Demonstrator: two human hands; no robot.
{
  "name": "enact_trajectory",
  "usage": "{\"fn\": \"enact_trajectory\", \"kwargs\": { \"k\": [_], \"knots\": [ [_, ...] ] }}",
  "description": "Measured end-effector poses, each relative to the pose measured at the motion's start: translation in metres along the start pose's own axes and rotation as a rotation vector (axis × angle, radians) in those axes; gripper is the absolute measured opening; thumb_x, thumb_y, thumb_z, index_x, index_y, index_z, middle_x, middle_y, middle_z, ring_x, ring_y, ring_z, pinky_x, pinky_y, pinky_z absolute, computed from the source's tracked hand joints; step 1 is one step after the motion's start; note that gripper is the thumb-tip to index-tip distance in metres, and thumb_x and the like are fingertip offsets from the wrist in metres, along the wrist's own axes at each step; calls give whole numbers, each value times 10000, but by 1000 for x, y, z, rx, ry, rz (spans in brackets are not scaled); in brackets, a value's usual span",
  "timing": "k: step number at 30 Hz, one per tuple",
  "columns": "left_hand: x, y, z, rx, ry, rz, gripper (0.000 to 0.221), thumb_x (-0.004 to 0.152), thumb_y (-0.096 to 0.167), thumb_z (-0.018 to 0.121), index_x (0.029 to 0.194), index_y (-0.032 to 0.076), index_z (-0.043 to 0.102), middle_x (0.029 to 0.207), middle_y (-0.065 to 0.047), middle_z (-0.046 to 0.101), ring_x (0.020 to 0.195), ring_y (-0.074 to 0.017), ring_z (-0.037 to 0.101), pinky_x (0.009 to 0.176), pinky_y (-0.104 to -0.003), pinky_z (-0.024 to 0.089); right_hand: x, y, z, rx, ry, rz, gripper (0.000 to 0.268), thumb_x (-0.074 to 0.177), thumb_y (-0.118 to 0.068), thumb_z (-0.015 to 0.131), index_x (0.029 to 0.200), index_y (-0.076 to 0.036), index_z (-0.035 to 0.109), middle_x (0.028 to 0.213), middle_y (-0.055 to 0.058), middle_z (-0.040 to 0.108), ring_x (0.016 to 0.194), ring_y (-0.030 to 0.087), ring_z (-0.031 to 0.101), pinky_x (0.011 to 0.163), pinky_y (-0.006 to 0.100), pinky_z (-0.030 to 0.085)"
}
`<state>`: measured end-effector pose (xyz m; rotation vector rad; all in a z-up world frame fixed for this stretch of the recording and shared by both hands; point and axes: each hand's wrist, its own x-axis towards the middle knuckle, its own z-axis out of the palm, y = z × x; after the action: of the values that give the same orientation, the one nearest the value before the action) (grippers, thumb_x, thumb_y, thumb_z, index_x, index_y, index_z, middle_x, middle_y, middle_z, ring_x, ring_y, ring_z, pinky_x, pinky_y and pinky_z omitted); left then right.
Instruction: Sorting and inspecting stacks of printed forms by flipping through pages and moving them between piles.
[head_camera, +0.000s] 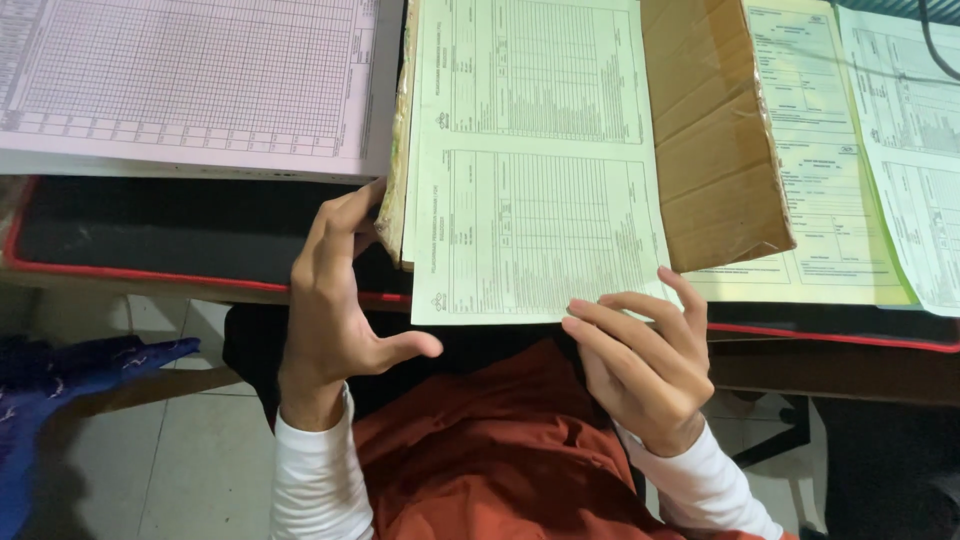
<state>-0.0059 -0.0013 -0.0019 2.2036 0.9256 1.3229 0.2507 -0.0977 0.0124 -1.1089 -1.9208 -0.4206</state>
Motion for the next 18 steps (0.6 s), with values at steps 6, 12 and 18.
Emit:
{"fn": "enact_trajectory", "kwargs": {
  "k": [6, 12, 18],
  "knots": [
    [0, 2, 2, -74, 20, -19, 1089, 922, 833, 231, 1449, -101, 420, 1389, -264, 539, 1271, -377, 589, 1045, -445, 561, -7, -10, -11, 15, 11, 15, 142, 899, 52, 739, 883, -89, 745, 859, 56, 729, 708, 214, 650, 1010, 521, 465],
    [0, 2, 5, -38, 63, -71, 901, 1038, 697, 241, 1465, -74, 429, 1403, -252, 554, 1303, -389, 593, 1098, -451, 503, -11, -14, -12, -19, 78, 92, 142, 872, 99, 767, 907, -36, 742, 788, 77, 660, 650, 211, 597, 884, 473, 494],
    [-24, -7, 28, 382, 326, 187, 301, 943, 372, 692, 1049, 104, 607, 971, -77, 590, 869, -271, 595, 897, -441, 484, -6, 15, -16, -141, 369, 264, 174, 955, 80, 843, 905, 125, 683, 856, 272, 660, 723, 364, 603, 674, 458, 475]
  ]
}}
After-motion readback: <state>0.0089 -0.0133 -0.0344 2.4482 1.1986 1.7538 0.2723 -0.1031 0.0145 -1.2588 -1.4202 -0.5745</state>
